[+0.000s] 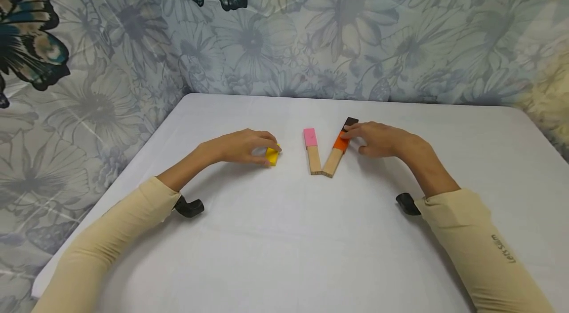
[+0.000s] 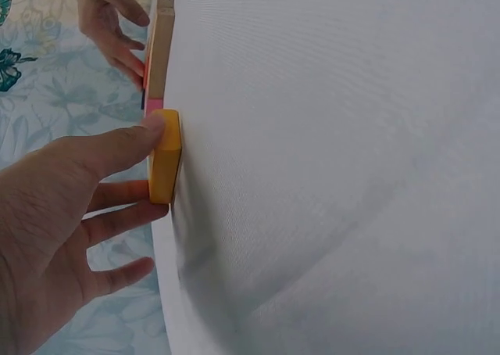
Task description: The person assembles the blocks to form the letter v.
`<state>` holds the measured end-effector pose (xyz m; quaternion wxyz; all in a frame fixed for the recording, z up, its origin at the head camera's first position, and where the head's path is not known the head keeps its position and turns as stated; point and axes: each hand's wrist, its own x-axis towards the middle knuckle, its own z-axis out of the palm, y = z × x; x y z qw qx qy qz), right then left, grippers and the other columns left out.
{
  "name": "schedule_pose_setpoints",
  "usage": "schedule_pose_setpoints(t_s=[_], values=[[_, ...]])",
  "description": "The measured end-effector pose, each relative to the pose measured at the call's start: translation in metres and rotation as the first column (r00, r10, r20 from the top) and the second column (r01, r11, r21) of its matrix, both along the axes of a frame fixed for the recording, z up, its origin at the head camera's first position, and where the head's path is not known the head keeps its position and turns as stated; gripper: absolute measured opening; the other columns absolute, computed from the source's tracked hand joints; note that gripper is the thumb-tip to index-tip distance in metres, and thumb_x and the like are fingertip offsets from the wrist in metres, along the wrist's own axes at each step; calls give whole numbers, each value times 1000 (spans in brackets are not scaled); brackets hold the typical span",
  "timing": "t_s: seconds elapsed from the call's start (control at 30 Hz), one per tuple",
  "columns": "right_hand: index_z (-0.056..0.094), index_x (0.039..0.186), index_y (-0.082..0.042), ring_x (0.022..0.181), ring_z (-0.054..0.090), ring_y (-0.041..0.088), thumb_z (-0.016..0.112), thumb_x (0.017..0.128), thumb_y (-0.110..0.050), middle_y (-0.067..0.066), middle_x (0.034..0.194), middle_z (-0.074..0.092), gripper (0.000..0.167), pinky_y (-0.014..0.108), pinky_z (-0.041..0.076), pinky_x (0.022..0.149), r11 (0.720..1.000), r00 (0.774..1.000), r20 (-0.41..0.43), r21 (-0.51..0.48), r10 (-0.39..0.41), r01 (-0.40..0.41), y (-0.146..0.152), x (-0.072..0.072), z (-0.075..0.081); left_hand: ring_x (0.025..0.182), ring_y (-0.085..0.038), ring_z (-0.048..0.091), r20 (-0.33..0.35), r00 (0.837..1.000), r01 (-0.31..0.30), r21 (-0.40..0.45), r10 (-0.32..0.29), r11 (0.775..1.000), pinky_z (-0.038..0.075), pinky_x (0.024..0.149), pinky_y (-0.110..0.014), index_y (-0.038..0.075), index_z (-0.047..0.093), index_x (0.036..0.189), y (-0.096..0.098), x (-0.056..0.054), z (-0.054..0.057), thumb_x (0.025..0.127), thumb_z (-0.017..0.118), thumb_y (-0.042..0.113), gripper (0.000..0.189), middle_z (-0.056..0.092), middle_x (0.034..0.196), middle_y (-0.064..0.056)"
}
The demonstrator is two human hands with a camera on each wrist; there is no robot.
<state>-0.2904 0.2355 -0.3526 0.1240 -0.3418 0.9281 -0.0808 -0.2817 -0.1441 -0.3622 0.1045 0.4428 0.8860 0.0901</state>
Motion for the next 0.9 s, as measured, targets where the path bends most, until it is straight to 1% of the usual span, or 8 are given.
schedule_pose_setpoints(t_s=[0.13, 0.5, 0.77, 0.9], values=[[62, 144, -4, 144, 45, 55, 61, 90, 2, 24, 158, 51, 54, 71, 39, 114, 1000, 1000, 8, 3, -3, 3, -1, 0, -1, 131, -19, 63, 9, 1000, -9, -12, 9, 1000, 49, 117, -40, 19, 68, 138, 0, 0, -2, 98, 74, 40, 46, 65, 140, -2], [63, 142, -2, 144, 46, 55, 60, 88, 4, 25, 157, 51, 54, 70, 38, 116, 1000, 1000, -1, -25, 15, -15, 1, -1, -2, 127, -22, 66, -29, 1000, 11, 3, -10, 1000, 52, 113, -40, 14, 69, 136, 2, 1, -3, 99, 74, 38, 44, 68, 138, -6], [64, 141, -3, 144, 46, 55, 61, 88, 4, 25, 157, 52, 54, 70, 38, 116, 1000, 1000, -3, -26, 8, -8, 1, 0, -1, 122, -20, 67, -57, 998, 9, 13, -8, 1000, 53, 110, -38, 14, 71, 131, 4, 0, 1, 99, 73, 33, 38, 70, 132, -4], [64, 141, -2, 143, 46, 55, 61, 88, 4, 26, 156, 52, 54, 70, 39, 115, 1000, 1000, -4, -25, 19, -19, 1, 0, 0, 120, -20, 68, -69, 998, 2, 39, 0, 999, 54, 110, -38, 13, 72, 131, 8, -2, 5, 99, 74, 31, 37, 71, 131, -4]])
